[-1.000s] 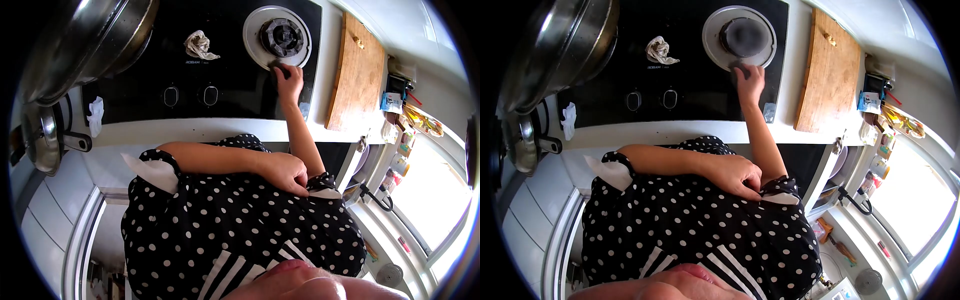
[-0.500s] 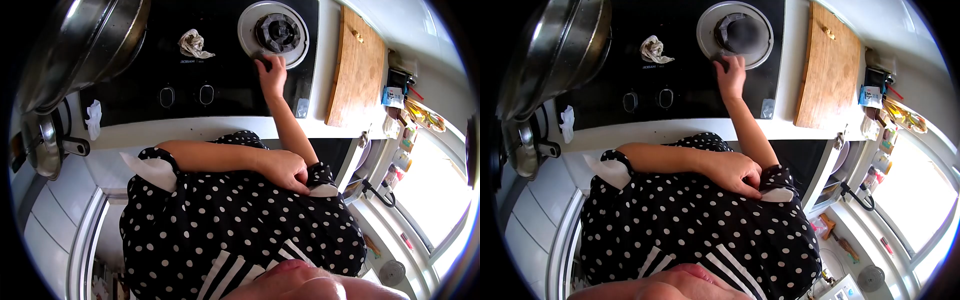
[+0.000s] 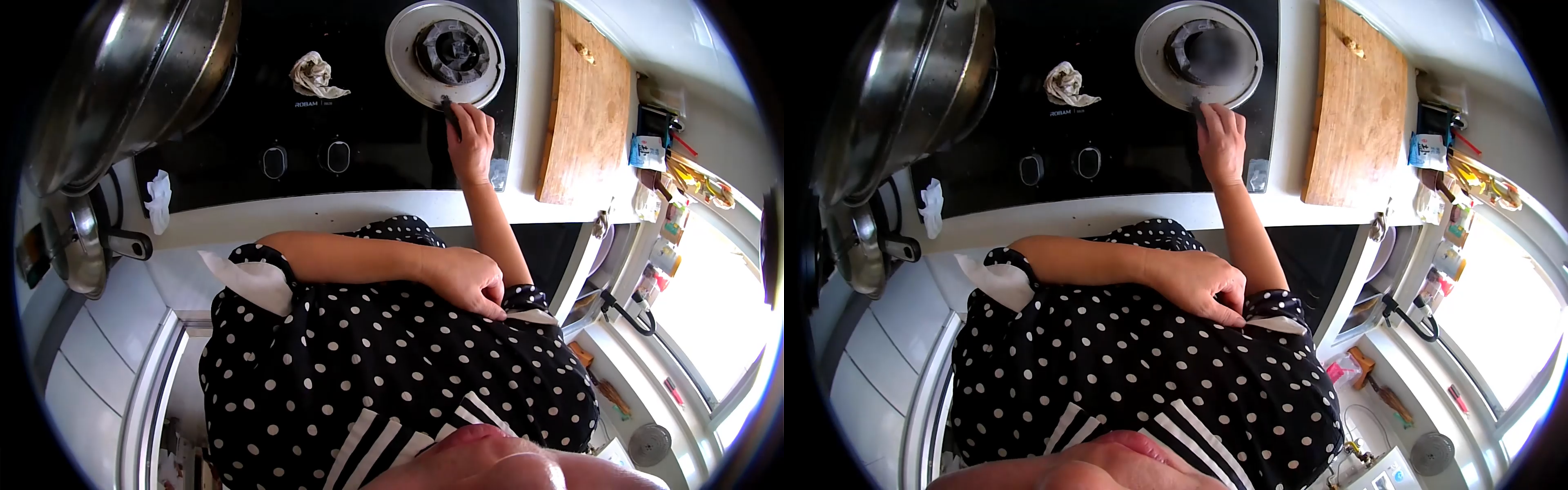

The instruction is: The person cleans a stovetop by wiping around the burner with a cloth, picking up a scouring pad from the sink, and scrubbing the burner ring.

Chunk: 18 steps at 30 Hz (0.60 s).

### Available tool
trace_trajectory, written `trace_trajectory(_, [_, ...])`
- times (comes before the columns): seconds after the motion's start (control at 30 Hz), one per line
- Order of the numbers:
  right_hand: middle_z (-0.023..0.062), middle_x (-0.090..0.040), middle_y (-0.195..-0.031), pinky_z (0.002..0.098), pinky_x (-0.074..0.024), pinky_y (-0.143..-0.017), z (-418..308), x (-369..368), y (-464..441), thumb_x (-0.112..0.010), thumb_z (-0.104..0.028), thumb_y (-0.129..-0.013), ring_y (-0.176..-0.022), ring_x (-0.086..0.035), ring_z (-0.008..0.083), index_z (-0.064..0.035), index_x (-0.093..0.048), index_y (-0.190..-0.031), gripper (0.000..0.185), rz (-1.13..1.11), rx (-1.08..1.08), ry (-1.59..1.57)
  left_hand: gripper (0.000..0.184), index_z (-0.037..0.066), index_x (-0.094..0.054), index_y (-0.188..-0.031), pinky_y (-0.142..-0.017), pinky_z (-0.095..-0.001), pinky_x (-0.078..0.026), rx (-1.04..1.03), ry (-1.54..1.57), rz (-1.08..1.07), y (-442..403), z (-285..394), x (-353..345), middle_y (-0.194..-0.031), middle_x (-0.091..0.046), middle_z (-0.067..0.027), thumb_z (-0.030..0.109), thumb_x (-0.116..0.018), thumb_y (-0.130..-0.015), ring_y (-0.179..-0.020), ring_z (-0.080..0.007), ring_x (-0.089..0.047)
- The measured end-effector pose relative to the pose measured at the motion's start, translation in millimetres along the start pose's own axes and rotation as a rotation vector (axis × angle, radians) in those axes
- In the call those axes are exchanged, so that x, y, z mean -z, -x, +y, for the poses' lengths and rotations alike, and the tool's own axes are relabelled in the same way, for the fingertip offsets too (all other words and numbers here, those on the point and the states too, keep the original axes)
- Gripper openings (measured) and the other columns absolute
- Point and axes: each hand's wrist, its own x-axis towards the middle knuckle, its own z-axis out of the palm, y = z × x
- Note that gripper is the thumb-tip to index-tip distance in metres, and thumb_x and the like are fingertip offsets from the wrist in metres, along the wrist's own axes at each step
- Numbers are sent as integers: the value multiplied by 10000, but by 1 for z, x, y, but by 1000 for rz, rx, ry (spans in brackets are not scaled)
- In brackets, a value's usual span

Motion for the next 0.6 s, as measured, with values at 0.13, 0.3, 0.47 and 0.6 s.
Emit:
trace_trajectory(0.13, [78, -596, -953, 360, -462, -795, 9, 8, 6, -655, 20, -677, -891, -554, 280, -81, -615, -1048, 387, -37, -7, -51, 359, 22, -681, -914, -771, -329, -449, 19, 20, -32, -2, 2, 0, -976, -611, -106, 358, -575, -848, -890, -248, -589])
trace_trajectory(0.3, [92, -585, -932, 371, -460, -775, -25, -28, -16, -629, 41, -665, -874, -556, 294, -61, -624, -1002, 352, -34, -11, -207, 370, 19, -682, -905, -770, -324, -448, 9, 22, -25, -7, -2, 0, -971, -611, -108, 370, -576, -848, -884, -246, -588])
trace_trajectory(0.47, [118, -559, -915, 406, -446, -757, -14, -32, -18, -653, -63, -718, -863, -524, 322, -34, -614, -961, 247, -57, -201, -99, 384, 16, -682, -898, -770, -321, -445, 34, 32, -16, -2, -1, 3, -963, -611, -108, 380, -567, -854, -882, -245, -586])
trace_trajectory(0.6, [115, -542, -878, 395, -439, -739, -13, -37, -20, -677, -102, -719, -852, -517, 323, -20, -632, -913, 215, 17, -189, -146, 384, 15, -683, -890, -769, -315, -444, 12, 48, 2, -3, -2, 3, -955, -613, -102, 378, -562, -857, -877, -238, -586])
